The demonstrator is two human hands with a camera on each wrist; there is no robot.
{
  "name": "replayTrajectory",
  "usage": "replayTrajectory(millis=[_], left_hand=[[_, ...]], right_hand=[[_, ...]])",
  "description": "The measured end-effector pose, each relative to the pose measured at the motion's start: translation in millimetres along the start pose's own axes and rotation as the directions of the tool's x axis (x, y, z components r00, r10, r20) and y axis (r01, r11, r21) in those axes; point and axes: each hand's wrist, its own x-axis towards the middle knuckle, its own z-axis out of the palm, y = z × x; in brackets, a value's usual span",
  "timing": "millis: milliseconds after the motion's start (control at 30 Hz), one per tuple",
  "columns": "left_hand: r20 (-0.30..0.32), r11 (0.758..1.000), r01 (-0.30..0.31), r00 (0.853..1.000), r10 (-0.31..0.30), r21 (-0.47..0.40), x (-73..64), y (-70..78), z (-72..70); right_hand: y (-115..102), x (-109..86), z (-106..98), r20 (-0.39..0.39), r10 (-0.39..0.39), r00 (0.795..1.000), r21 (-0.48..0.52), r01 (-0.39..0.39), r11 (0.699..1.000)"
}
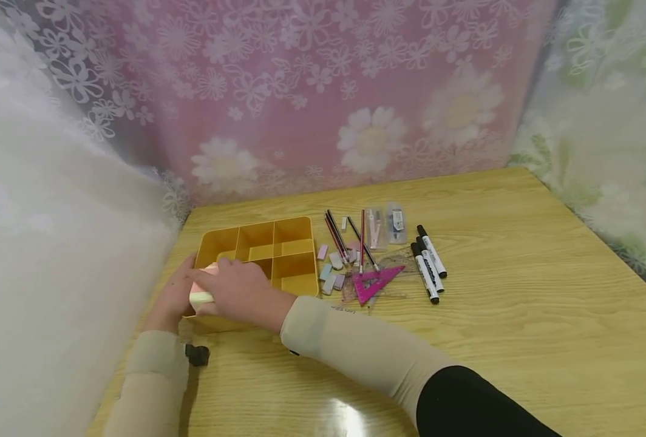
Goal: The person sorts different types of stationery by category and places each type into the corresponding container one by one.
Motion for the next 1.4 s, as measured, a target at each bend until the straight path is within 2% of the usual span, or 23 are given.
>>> replayTrajectory(millis=[100,233,367,500,733,900,1033,1133,1267,1400], left_hand=[[0.012,0.99,0.069,0.998,-0.068,-0.125,0.0,1.6,1.3],[0.011,0.983,0.066,0.998,-0.065,-0.17,1.5,1.6,2.3],[-0.011,0.994,0.047,0.999,-0.048,-0.097,2.5,2.3,3.4],[-0.038,0.999,0.043,0.998,-0.043,-0.006,3.2,4.2,3.9],[-0.061,0.997,0.064,0.996,-0.062,0.039,5.4,3.7,3.7],[-0.077,0.995,0.073,0.995,-0.068,0.07,4.7,1.0,3.1],[-0.065,0.994,0.084,0.995,-0.08,0.064,4.6,1.5,4.7],[-0.054,0.993,0.093,0.995,-0.09,0.071,4.2,2.7,4.2],[-0.033,0.992,0.1,0.995,-0.098,0.077,3.4,3.7,2.6],[-0.013,0.994,0.089,0.996,-0.089,0.068,3.7,3.7,2.4]], right_hand=[[-4,1.4,7,-0.008,-0.019,1.0,-0.081,0.019,0.997],[-8,2.9,15,-0.02,-0.039,0.999,-0.171,0.035,0.985],[-10,2.4,19,0.007,-0.028,1.0,-0.184,0.029,0.983],[-9,-0.2,22,0.014,-0.054,0.998,-0.195,0.055,0.979],[-6,-2.1,22,-0.031,-0.105,0.994,-0.209,0.096,0.973],[-6,-4.4,20,0.027,-0.117,0.993,-0.205,0.12,0.971],[-2,-8.1,17,0.094,-0.099,0.991,-0.187,0.116,0.976],[4,-9.3,14,0.115,-0.095,0.989,-0.156,0.112,0.981],[18,-9.5,10,0.074,-0.095,0.993,-0.111,0.103,0.988],[42,-9.7,-2,0.049,-0.073,0.996,-0.046,0.075,0.996]])
